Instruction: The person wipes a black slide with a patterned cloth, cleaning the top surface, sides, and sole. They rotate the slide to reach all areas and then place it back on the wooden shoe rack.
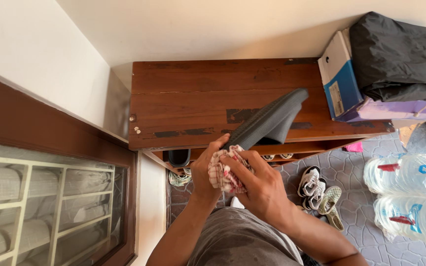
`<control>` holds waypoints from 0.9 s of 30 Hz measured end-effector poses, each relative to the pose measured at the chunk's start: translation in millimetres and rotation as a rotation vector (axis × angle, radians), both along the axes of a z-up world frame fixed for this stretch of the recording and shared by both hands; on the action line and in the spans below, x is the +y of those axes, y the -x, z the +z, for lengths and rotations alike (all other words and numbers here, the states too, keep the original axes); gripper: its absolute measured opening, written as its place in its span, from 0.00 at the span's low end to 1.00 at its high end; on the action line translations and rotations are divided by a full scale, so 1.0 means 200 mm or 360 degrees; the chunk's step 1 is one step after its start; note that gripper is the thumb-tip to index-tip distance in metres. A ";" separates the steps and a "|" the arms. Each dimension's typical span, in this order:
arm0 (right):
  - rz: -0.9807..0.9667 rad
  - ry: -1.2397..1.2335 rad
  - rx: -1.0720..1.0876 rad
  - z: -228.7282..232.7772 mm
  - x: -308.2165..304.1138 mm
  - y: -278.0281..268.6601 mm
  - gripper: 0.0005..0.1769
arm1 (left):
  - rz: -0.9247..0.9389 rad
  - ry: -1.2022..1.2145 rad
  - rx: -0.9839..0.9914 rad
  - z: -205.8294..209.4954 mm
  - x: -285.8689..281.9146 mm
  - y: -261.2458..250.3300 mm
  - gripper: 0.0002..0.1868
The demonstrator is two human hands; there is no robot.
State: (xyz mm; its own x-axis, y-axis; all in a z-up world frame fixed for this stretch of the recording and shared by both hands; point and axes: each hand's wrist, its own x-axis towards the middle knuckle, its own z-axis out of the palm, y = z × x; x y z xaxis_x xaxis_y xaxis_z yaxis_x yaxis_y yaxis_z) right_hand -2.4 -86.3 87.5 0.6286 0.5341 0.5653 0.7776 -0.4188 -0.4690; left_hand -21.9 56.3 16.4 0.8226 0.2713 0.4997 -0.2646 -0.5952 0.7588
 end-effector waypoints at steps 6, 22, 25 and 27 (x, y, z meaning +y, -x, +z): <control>-0.0513 0.0177 0.0076 0.09 -0.07 -0.14 0.22 | 0.0069 -0.0207 -0.0065 0.00 -0.01 0.02 0.22; -0.0257 0.0180 0.0103 0.08 0.02 0.00 0.29 | -0.0001 -0.0262 -0.0172 0.00 0.00 -0.02 0.21; -0.0213 0.0190 0.0003 0.05 0.03 0.01 0.27 | -0.0026 -0.0254 -0.0177 0.00 0.02 -0.02 0.20; -0.0361 0.0217 -0.0086 0.04 -0.02 -0.09 0.24 | -0.0017 -0.0160 -0.0057 0.00 0.03 -0.01 0.22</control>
State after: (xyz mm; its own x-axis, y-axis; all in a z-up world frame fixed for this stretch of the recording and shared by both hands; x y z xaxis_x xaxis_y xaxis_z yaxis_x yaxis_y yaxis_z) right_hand 16.2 -91.1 96.4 0.7117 0.4565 0.5339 0.6791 -0.6416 -0.3567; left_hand -20.8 62.0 17.0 0.8064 0.2097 0.5530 -0.2971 -0.6649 0.6853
